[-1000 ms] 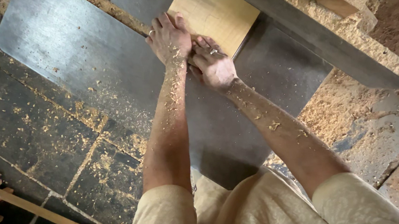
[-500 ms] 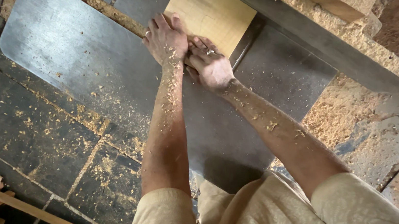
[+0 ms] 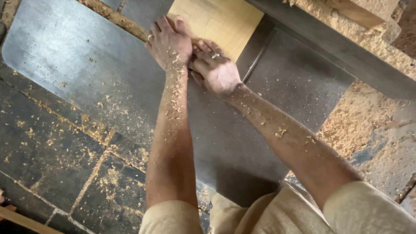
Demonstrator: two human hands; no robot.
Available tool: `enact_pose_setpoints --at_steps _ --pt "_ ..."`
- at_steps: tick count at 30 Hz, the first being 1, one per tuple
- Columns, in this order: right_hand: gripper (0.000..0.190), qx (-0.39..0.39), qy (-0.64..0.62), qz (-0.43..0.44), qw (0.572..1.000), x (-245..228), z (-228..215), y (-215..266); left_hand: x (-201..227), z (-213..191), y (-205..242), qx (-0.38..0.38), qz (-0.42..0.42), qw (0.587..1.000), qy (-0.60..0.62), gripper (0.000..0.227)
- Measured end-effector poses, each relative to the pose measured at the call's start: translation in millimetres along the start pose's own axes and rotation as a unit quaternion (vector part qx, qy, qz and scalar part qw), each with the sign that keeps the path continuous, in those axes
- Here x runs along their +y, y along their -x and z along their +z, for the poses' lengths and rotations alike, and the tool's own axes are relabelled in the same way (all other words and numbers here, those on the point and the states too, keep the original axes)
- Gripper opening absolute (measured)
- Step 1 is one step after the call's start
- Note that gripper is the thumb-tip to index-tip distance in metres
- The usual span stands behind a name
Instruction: The person uses a table saw to cut a rectangular wooden plank. They guide the wood through the spinning blade with both hands, flip the plank to cut the opposite side, and repeat the process to trim the edges.
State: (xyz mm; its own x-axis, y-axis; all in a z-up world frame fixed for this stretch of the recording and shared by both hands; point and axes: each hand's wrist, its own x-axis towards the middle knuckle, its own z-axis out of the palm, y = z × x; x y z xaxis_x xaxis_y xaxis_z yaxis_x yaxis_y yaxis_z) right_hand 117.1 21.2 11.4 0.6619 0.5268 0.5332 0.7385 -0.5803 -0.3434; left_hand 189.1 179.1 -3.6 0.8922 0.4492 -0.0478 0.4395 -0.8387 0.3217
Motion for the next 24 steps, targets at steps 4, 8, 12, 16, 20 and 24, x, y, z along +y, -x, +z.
enact_pose_setpoints --at_steps 4,8,12,16,20,24 --pt "0.026 -0.006 0.005 0.000 1.000 -1.9 -1.0 -4.1 0.2 -3.3 -0.2 0.024 0.007 1.000 -0.015 0.059" --pt "0.025 0.007 -0.008 0.000 1.000 -2.9 1.5 -7.5 0.2 -7.6 -1.1 0.023 -0.003 1.000 0.003 0.059" --pt "0.023 0.007 -0.012 0.008 1.000 -3.5 5.4 -9.9 -1.0 -10.1 -3.0 0.024 -0.002 1.000 0.005 0.059" --pt "0.024 0.007 -0.012 0.002 1.000 -3.6 6.4 -12.2 -2.8 -10.6 -5.3 0.027 0.000 1.000 0.011 0.059" --pt "0.024 0.003 0.000 0.004 1.000 -3.8 8.6 -14.5 -4.4 -10.3 -8.5 0.026 0.001 1.000 0.006 0.058" --pt "0.022 -0.002 0.007 0.009 1.000 -3.5 16.7 -15.6 -8.2 -9.8 -13.5 0.031 0.012 0.999 0.006 0.060"
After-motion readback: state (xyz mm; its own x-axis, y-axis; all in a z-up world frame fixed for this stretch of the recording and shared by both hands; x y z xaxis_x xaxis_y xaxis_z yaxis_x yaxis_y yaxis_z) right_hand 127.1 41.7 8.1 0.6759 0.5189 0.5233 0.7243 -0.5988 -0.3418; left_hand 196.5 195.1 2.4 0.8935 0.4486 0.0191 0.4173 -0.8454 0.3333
